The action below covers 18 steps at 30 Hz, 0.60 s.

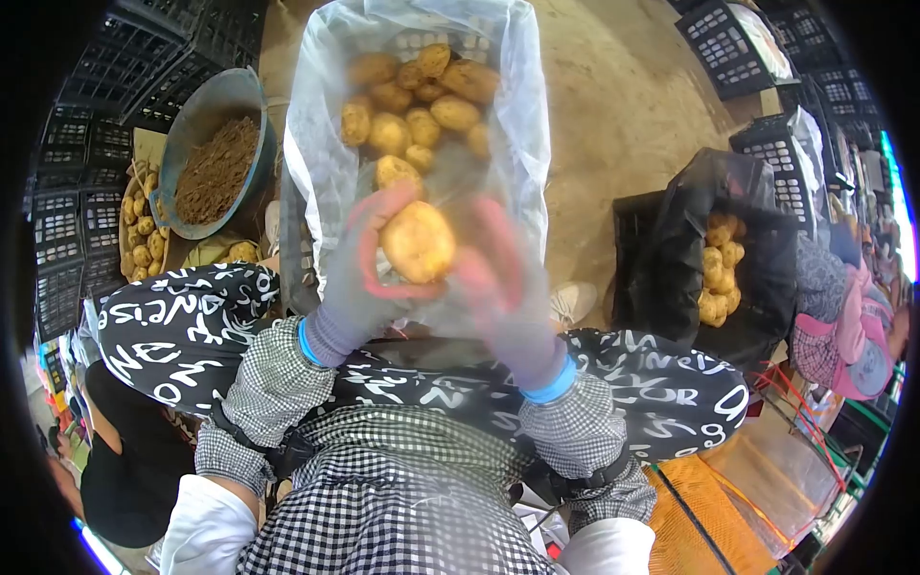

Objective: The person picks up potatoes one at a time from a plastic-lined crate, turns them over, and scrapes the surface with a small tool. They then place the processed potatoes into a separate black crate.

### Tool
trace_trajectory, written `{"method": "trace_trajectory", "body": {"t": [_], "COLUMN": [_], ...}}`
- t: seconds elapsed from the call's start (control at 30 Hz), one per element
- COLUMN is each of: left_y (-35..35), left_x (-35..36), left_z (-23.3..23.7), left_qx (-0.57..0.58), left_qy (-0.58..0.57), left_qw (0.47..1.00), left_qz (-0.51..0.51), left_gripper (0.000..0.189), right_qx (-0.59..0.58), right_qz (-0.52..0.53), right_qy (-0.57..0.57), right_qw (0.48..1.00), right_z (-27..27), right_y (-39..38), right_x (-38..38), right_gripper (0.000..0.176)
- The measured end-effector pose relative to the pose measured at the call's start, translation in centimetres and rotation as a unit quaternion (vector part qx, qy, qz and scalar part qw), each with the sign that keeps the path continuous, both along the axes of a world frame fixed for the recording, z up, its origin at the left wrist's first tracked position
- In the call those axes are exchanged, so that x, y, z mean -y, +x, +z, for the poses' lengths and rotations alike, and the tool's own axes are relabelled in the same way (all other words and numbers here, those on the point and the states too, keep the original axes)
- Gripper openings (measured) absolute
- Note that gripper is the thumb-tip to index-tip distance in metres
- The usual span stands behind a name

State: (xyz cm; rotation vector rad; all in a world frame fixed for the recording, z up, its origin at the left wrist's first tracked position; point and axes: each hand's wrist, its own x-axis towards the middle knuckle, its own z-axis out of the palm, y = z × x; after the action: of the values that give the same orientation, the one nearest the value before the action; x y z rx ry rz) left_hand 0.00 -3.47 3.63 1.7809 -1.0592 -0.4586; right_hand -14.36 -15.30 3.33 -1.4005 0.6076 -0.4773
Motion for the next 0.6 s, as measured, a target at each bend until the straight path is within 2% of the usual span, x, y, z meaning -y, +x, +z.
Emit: {"method": "trace_trajectory", "body": {"t": [0.03, 0.13, 0.17, 0.23, 0.3, 0.4, 0.5, 0.53, 0.57, 0.6], "left_y": [-0.3, -1.2, -1.4, -1.6, -1.2, -1.0, -1.1, -1.2, -1.1, -0.8], "left_x": [0.0, 0.0, -0.1, -0.3, -0.2, -0.1, -0.4, -0.4, -0.3, 0.0], "left_z": [-0.1, -0.5, -0.4, -0.1, -0.4, -0.9, -0.2, 0.0, -0.3, -0.6], "left_qx": [0.029, 0.005, -0.009, -0.035, -0.016, -0.005, -0.008, -0.012, -0.163, -0.309], "left_qy": [-0.004, -0.012, -0.004, 0.012, 0.017, 0.02, 0.034, 0.038, 0.015, -0.01], "left_qw": [1.0, 0.999, 0.999, 0.998, 0.998, 0.998, 0.997, 0.997, 0.984, 0.949], "left_qz": [-0.009, -0.051, -0.054, -0.055, -0.061, -0.067, -0.073, -0.072, -0.072, -0.067], "left_gripper": [0.09, 0.089, 0.088, 0.088, 0.088, 0.091, 0.093, 0.093, 0.088, 0.083], "right_qx": [-0.029, -0.061, -0.017, -0.098, -0.105, -0.05, -0.094, -0.11, -0.122, -0.133], "right_qz": [0.029, 0.084, 0.042, 0.093, 0.104, 0.062, 0.043, 0.068, 0.067, 0.066], "right_qy": [-0.124, -0.063, -0.032, -0.102, -0.133, -0.121, -0.109, -0.106, -0.082, -0.058], "right_qw": [0.991, 0.993, 0.998, 0.986, 0.98, 0.989, 0.989, 0.986, 0.987, 0.987], "right_z": [0.0, 0.5, -1.0, -0.6, -0.2, -0.4, -1.2, -1.4, -1.3, -1.0], "right_y": [0.6, 0.7, 0.3, -0.1, 0.2, 0.7, 0.1, -0.2, -0.3, -0.2], "right_x": [-0.3, -0.9, -1.2, -0.2, 0.2, -0.5, -0.8, 0.0, 0.3, 0.6], "right_gripper": [0.06, 0.065, 0.068, 0.067, 0.063, 0.055, 0.048, 0.047, 0.047, 0.047]}}
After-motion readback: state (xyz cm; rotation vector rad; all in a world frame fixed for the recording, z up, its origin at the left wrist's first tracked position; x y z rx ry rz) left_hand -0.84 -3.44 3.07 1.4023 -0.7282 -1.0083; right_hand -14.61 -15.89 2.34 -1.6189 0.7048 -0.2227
